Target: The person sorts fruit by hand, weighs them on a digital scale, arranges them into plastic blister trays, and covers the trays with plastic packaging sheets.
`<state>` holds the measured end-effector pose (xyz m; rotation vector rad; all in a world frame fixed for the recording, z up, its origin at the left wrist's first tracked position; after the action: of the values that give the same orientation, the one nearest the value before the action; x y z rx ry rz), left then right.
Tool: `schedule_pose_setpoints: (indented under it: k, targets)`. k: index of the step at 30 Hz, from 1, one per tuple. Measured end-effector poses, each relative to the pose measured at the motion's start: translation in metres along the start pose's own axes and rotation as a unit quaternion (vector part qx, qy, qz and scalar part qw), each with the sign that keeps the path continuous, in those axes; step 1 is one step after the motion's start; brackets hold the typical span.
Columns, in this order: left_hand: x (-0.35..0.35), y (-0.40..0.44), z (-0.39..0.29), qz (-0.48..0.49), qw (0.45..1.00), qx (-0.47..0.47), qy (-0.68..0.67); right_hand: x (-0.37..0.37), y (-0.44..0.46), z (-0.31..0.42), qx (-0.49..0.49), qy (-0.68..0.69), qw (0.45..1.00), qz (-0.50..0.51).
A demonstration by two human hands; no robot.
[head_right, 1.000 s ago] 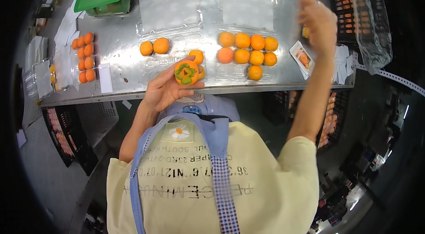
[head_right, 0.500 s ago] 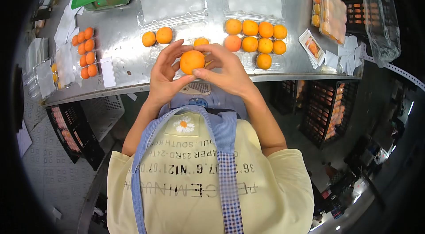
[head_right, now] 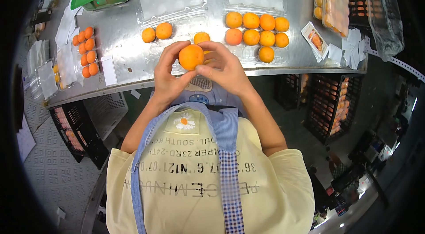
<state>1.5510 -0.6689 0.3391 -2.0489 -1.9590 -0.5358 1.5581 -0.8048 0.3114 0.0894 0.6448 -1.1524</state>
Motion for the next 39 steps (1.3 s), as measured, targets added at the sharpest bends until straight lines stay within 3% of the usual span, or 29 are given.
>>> schedule_pose_setpoints:
  k: [3, 6, 9, 12, 15, 20, 31, 39]
  targets:
    - [0.0, -0.001, -0.019, 0.009, 0.992, -0.089, 0.087, -0.006, -0.003, 0.01, 0.024, -0.088, 0.996, -0.019]
    - [-0.005, -0.002, -0.025, 0.022, 0.988, -0.116, 0.103, 0.0, -0.003, 0.006, 0.041, -0.101, 0.993, -0.056]
    - [-0.009, -0.002, -0.016, 0.023, 0.998, -0.042, -0.031, -0.002, -0.005, 0.022, 0.133, -0.195, 0.97, -0.049]
    - [-0.015, -0.004, -0.008, 0.066, 0.996, -0.019, -0.059, -0.003, -0.008, 0.028, 0.169, -0.233, 0.957, -0.039]
    - [-0.014, -0.004, -0.004, 0.062, 0.996, -0.005, -0.061, 0.011, -0.015, 0.028, 0.146, -0.249, 0.957, -0.04]
    - [0.001, -0.005, 0.031, 0.05, 0.994, 0.089, -0.044, 0.097, -0.041, 0.046, 0.125, -0.414, 0.885, -0.174]
    - [0.011, -0.009, 0.067, 0.022, 0.986, 0.158, -0.049, 0.101, -0.035, 0.037, 0.13, -0.691, 0.712, 0.007]
    - [0.055, -0.022, 0.118, -0.076, 0.979, 0.187, 0.006, 0.102, -0.03, 0.034, 0.117, -0.702, 0.702, -0.011]
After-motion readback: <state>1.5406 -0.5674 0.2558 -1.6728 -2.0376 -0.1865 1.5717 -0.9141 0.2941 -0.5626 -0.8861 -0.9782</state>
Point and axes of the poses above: each hand's wrist, its own y-axis towards the middle knuckle, its own x-axis out of the back of the hand, z = x × y, the point moved 9 cm from there along y, towards the middle knuckle, and after that the axes turned 14 degrees about y, right-handed, at the moved point
